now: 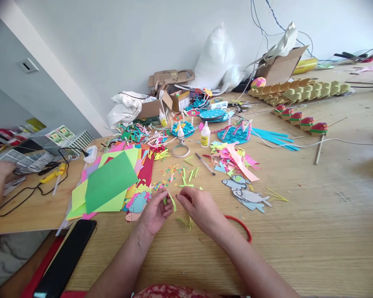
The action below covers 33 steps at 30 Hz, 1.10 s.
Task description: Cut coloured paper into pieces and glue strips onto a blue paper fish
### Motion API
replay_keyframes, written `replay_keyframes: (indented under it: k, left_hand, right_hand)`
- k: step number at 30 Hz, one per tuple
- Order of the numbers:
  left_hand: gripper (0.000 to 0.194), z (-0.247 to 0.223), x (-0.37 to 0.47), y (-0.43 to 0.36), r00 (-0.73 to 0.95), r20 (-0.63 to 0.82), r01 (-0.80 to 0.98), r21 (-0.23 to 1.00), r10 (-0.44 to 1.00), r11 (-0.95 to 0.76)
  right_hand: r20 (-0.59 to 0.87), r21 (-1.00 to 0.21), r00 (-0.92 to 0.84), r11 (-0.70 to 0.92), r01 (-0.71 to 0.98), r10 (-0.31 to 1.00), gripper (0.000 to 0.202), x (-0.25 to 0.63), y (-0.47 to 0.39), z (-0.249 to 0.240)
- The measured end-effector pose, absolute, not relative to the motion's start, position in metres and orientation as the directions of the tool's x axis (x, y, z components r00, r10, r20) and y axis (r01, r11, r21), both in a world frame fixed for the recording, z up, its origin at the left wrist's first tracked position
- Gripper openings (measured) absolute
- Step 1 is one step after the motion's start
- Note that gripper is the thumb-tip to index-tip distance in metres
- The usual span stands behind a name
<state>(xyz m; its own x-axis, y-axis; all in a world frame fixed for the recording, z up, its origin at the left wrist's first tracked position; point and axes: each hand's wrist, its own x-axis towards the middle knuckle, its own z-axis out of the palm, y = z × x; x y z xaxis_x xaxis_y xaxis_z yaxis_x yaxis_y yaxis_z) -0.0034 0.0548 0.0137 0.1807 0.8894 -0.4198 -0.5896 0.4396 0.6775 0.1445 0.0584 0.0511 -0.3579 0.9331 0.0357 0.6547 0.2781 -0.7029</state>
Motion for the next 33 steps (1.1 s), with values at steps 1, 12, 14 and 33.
replay_keyframes:
  k: [1, 12, 14, 33]
  left_hand:
    - [0.026, 0.014, -0.003, 0.054, 0.18, -0.428, -0.586, 0.676, 0.886, 0.446]
    - [0.023, 0.014, 0.0, 0.052, 0.267, -0.334, -0.566, 0.705, 0.904, 0.427]
    - [0.025, 0.014, 0.0, 0.051, 0.298, -0.333, -0.562, 0.697, 0.895, 0.446]
    - [0.023, 0.008, 0.002, 0.051, 0.323, -0.381, -0.463, 0.735, 0.866, 0.496]
  right_hand:
    - [0.038, -0.727, -0.35, 0.266, 0.633, 0.936, 0.019, 0.143, 0.059, 0.051]
    - [-0.019, -0.898, -0.324, 0.126, 0.422, 0.946, 0.011, 0.138, 0.064, 0.029]
    - [-0.026, -0.925, -0.298, 0.09, 0.369, 0.954, 0.01, 0.146, 0.067, 0.031]
    - [0.165, -0.583, 0.247, -0.108, 0.805, 0.955, 0.016, 0.294, 0.176, 0.04]
